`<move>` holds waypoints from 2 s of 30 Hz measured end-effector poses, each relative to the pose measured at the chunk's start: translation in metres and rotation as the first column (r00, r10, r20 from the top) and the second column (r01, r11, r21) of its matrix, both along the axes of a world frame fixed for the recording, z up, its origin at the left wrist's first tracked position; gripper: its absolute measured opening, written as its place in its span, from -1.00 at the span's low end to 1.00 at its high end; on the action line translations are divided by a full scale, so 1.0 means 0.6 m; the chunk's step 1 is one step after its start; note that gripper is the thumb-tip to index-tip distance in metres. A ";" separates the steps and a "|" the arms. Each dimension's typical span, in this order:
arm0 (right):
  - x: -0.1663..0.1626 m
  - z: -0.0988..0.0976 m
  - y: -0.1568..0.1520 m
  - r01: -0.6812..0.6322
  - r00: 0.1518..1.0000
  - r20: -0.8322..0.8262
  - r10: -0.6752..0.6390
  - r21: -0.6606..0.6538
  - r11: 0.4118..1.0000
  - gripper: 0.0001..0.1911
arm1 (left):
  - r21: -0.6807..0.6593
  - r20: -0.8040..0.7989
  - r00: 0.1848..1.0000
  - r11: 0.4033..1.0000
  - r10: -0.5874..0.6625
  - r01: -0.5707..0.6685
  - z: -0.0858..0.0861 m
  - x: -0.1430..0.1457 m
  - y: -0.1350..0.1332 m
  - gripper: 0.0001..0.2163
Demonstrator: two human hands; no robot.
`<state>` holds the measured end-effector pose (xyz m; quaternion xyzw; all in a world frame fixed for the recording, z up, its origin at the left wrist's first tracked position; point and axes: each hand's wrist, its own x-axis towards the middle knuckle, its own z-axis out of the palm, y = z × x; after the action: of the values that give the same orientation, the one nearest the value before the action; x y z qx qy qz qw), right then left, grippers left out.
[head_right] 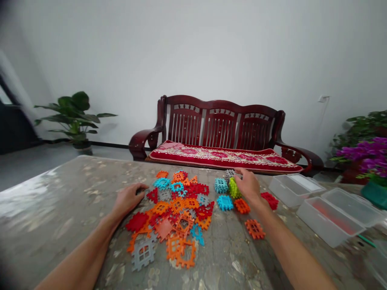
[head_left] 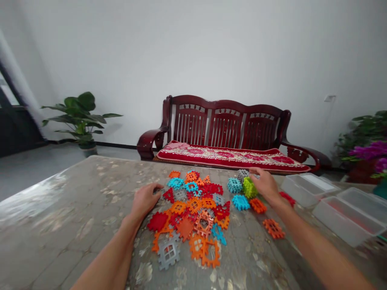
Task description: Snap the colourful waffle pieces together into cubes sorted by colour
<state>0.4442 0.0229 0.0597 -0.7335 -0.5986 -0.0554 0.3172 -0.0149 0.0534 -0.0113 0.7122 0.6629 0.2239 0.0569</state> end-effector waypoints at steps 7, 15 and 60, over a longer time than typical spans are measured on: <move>-0.190 -0.062 -0.098 -0.447 0.887 -0.141 0.440 -0.020 0.894 -0.70 | 0.057 0.217 0.976 0.998 -0.036 0.024 -0.006 -0.001 0.001 -0.70; -0.257 -0.106 -0.130 -0.504 0.850 -0.163 0.501 0.026 0.863 -0.70 | 0.210 0.586 0.807 0.976 -0.072 -0.065 -0.009 0.012 0.008 -0.71; -0.272 -0.107 -0.132 -0.446 0.823 -0.265 0.503 0.247 0.860 -0.69 | -0.293 0.826 0.564 0.870 0.021 0.397 0.075 0.109 -0.042 -0.71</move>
<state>0.2812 -0.0563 -0.0043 -0.5292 -0.6959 0.0933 0.4764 0.0505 0.0283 0.0338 0.5665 0.5131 0.3553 0.5381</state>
